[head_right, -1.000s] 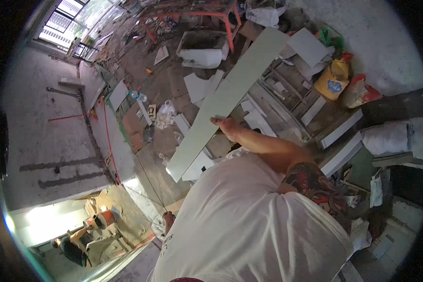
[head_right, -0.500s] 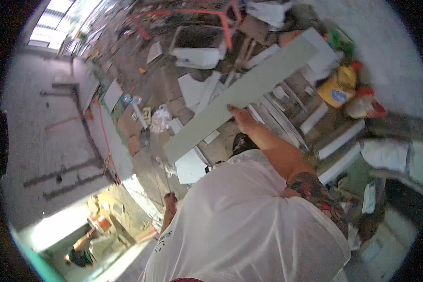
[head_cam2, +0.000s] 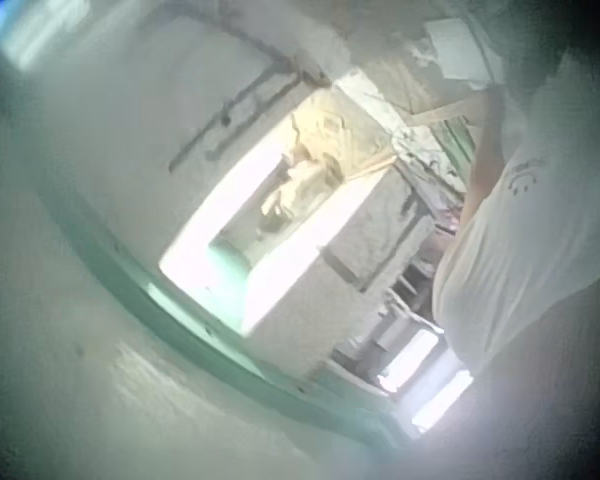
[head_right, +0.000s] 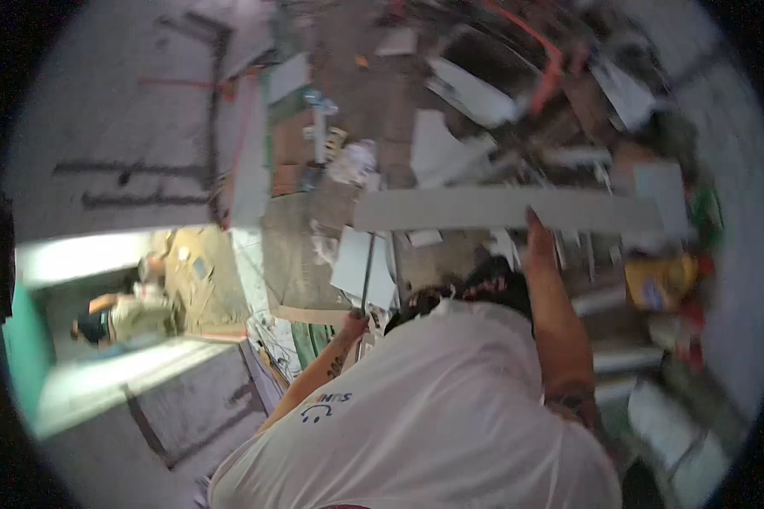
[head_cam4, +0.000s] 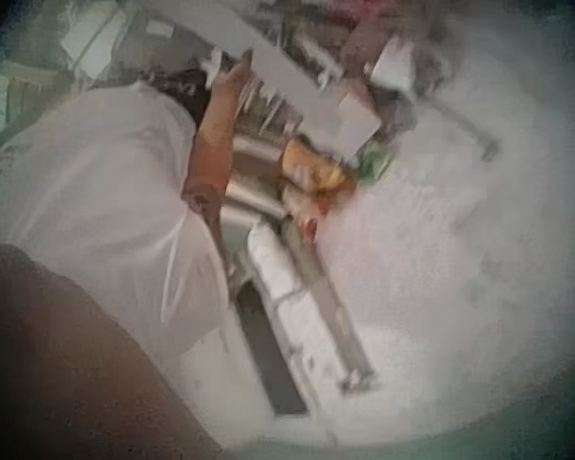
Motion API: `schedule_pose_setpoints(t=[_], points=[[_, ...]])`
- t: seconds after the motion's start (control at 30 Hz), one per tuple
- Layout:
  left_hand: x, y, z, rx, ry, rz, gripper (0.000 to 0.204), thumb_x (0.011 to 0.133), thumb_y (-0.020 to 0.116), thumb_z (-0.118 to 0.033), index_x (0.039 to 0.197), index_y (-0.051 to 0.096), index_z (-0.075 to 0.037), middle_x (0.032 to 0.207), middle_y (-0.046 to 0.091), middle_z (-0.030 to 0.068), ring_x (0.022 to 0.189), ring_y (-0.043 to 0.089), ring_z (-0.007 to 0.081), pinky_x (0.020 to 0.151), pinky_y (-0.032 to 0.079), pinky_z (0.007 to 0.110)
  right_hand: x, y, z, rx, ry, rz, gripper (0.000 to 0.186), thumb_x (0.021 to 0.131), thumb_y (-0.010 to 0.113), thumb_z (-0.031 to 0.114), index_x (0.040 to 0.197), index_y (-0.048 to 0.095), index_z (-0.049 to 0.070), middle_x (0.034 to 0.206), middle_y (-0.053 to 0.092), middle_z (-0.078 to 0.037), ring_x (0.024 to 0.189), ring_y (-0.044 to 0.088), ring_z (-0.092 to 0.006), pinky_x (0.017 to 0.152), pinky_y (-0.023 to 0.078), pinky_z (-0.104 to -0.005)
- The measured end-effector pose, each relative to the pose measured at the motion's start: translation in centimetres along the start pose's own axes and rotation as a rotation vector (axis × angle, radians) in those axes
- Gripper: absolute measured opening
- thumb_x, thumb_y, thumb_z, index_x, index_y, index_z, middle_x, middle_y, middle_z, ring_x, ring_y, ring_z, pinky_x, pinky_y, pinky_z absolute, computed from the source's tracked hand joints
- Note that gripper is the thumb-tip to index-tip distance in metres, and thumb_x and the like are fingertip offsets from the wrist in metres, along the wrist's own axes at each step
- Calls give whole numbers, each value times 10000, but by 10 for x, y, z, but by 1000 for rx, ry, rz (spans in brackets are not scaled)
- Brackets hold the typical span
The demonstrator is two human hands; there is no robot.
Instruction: Measuring a plastic construction panel with a tape measure, marking it, and using a manual scoring tool.
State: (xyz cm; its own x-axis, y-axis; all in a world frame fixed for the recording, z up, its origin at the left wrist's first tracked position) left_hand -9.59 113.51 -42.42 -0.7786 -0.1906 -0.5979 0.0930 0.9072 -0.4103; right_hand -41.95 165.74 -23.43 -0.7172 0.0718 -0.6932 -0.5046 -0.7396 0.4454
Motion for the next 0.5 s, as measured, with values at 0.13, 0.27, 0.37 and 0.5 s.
schedule_pose_setpoints(t=[0.13, 0.27, 0.37, 0.5], points=[[57, 66, -34, -348, -353, 210, 215, 843, 550, -206, 864, 528, 7, 658, 583, 103, 514, 580, 197, 426, 480, 328, -4, -65, 13, -494, -489, -105, 316, 845, 592, 191, 1149, 548, 115, 1113, 572, -80, 1031, 551, -213, 924, 418, -366], [31, 60, -49, -224, -452, 128, 220, 821, 572, -215, 817, 535, 1, 605, 563, 88, 500, 569, 179, 395, 438, 321, -31, -33, -41, 108, -34, -166, 261, 866, 570, 180, 1115, 537, 107, 1075, 582, -75, 1011, 561, -222, 892, 442, -419], [20, 93, -94, -21, -396, 181, 239, 824, 574, -256, 791, 547, -21, 584, 517, 58, 485, 523, 166, 413, 423, 316, -32, -97, -65, 121, 28, -274, 264, 858, 599, 180, 1099, 524, 103, 1057, 580, -57, 976, 573, -220, 853, 474, -420], [-7, 95, -68, -14, -412, 130, 279, 814, 589, -285, 735, 545, -21, 565, 510, 48, 451, 494, 163, 405, 406, 311, -39, -121, -99, 173, 144, -259, 282, 840, 629, 167, 1100, 535, 107, 1053, 581, -41, 977, 565, -217, 855, 478, -408]])
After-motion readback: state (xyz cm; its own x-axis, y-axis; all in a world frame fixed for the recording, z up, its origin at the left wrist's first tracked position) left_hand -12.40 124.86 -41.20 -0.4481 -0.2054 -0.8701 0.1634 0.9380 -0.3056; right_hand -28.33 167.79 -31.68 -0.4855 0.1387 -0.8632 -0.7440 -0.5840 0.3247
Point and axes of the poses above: each hand's wrist, its own x-axis towards the middle knuckle, its own y-axis out of the palm, z = x × y, the point moved 9 cm from there along x, towards the middle knuckle
